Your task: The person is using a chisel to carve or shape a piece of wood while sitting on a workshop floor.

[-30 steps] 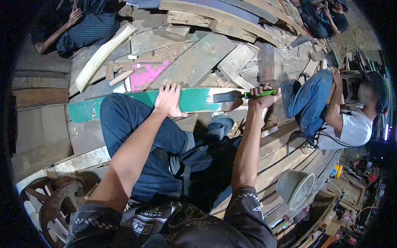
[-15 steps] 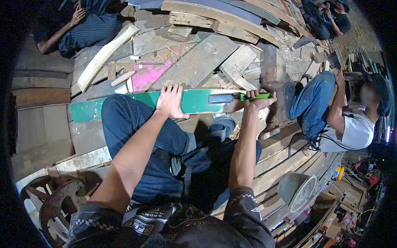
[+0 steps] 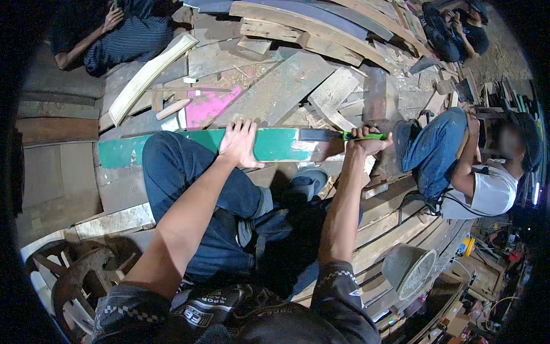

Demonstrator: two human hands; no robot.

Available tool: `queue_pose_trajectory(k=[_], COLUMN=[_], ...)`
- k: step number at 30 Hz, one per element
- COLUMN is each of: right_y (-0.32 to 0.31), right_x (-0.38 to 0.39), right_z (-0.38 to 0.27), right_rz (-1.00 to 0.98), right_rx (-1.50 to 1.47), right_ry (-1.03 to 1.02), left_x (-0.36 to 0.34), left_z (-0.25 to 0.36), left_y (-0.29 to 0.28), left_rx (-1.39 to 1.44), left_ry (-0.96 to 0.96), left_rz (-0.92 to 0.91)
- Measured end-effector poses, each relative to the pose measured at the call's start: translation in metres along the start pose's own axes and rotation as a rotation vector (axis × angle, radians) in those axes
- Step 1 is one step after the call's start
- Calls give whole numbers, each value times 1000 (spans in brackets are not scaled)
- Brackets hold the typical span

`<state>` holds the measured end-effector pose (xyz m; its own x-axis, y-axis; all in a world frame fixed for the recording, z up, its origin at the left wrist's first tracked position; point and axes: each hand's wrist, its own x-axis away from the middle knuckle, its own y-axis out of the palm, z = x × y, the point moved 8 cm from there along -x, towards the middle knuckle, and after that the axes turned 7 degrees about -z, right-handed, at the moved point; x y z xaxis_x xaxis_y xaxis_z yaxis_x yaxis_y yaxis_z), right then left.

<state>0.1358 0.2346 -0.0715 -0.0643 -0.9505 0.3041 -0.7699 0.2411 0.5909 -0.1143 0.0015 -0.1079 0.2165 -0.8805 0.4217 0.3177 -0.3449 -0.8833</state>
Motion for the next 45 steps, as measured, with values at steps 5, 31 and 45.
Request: queue_pose_trajectory(k=[5, 31, 45], right_y=[-5, -29, -21], right_x=[-14, -11, -8], right_z=[-9, 1, 17], right_rz=[-13, 55, 50], right_rx=[17, -104, -89], right_ry=[-23, -4, 64], left_x=[2, 3, 3], left_z=[-2, -4, -4], left_y=[0, 3, 4], left_rx=[1, -22, 15], left_ry=[-9, -22, -6], left_rz=[-1, 27, -1])
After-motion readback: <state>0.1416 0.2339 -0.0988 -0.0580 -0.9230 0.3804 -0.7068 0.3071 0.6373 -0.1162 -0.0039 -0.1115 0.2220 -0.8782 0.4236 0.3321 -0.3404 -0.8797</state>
